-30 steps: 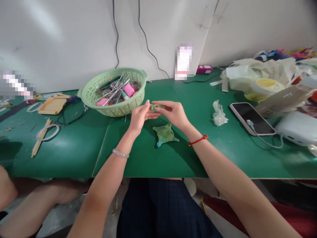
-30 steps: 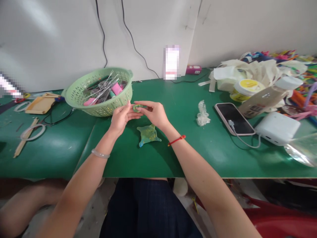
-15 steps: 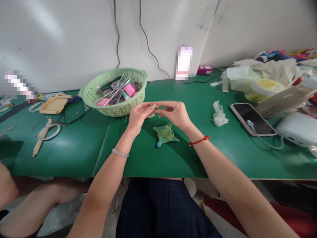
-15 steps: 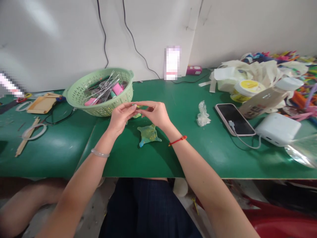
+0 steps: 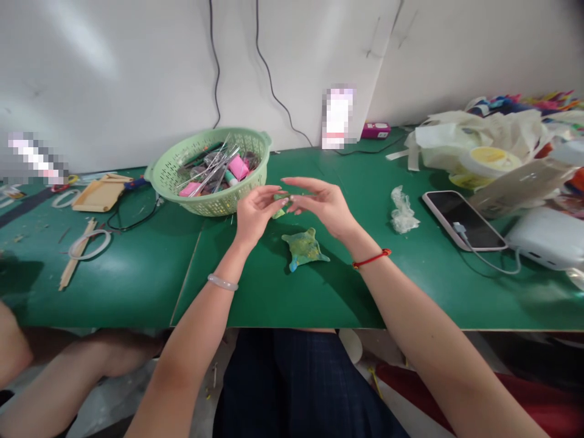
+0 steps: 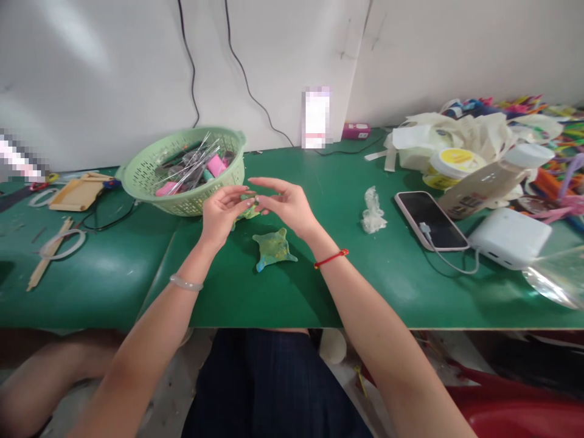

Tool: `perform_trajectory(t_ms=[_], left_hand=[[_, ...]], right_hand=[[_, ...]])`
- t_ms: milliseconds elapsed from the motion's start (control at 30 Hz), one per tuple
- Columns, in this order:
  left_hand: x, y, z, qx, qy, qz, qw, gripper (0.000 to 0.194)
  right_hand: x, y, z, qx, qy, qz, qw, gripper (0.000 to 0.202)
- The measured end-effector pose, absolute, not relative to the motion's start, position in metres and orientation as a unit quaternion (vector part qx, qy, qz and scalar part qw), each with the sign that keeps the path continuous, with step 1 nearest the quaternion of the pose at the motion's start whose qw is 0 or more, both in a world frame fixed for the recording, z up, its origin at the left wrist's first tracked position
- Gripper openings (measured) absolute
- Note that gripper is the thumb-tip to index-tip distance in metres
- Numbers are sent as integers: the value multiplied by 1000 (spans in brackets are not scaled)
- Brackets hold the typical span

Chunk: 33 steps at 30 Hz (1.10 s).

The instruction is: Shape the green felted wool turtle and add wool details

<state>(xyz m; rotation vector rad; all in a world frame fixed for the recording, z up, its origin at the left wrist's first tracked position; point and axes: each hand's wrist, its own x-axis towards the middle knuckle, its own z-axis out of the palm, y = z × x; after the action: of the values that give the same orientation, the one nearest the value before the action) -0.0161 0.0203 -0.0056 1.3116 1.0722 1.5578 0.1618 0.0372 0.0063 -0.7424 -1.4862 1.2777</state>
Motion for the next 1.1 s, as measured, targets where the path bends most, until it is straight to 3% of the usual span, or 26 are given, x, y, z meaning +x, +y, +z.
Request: perform_trajectory(t_ms=[133,333,500,633,933,1100], left_hand=[[-16,20,-8,554,416,615,376,31],[-17,22,-13,645,391,591,286,24],[-18,21,-14,716,378,555,193,32],[-17,20,-16,730,386,532,186,28],[-19,22,-18,695,396,565,203,20],[-25,24,-19,732,397,531,156,6]], right_hand=[[160,39,6,-354,-561,518,540,51],[154,36,5,-342,-598,585,427,67],[158,38,4,-347,-653,500,451,67],[159,39,2,-376,-675,462,435,73],[159,38,7,-358,-626,552,419,77],[161,37,7,-331,-651,563,388,63]])
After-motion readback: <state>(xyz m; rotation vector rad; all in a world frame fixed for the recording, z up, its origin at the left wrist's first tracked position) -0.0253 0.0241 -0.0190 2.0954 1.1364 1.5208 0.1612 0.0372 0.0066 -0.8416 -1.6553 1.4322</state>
